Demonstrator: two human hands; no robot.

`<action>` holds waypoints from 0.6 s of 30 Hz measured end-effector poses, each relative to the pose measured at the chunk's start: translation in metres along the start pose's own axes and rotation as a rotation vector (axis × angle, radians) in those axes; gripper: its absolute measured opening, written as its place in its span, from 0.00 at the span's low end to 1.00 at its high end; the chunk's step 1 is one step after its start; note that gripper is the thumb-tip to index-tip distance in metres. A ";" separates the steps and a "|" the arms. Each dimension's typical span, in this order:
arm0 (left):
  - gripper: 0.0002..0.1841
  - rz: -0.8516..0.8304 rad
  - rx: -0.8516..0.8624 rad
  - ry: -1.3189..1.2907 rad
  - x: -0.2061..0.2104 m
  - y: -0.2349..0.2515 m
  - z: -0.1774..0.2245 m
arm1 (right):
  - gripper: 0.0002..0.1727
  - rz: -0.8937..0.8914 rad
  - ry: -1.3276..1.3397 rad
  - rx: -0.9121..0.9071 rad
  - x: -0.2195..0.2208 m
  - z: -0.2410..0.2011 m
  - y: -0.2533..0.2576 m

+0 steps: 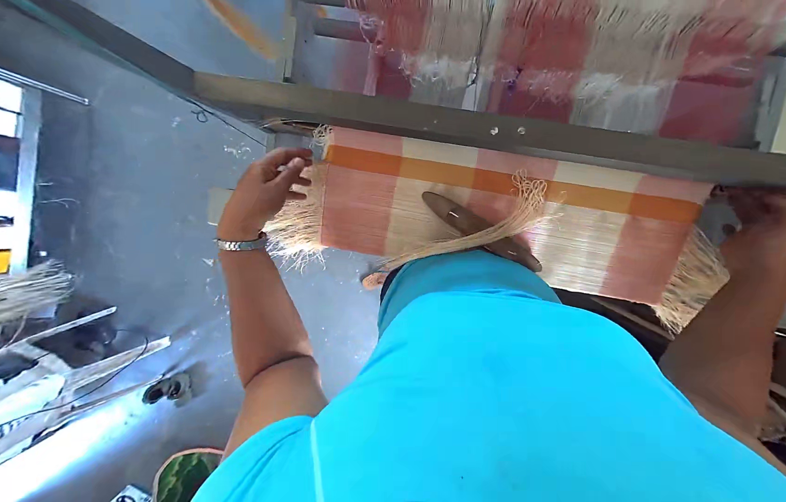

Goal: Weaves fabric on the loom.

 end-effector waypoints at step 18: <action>0.21 0.228 0.125 0.446 0.005 0.127 0.009 | 0.43 0.025 -0.164 -0.190 0.040 -0.024 0.059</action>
Point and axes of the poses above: each hand's wrist, its own y-axis towards the middle knuckle, its own x-axis out of the palm, z = x × y, the point moved 3 cm from there along y, towards the middle knuckle, and after that the axes turned 10 degrees about y, right-handed, at the moved point
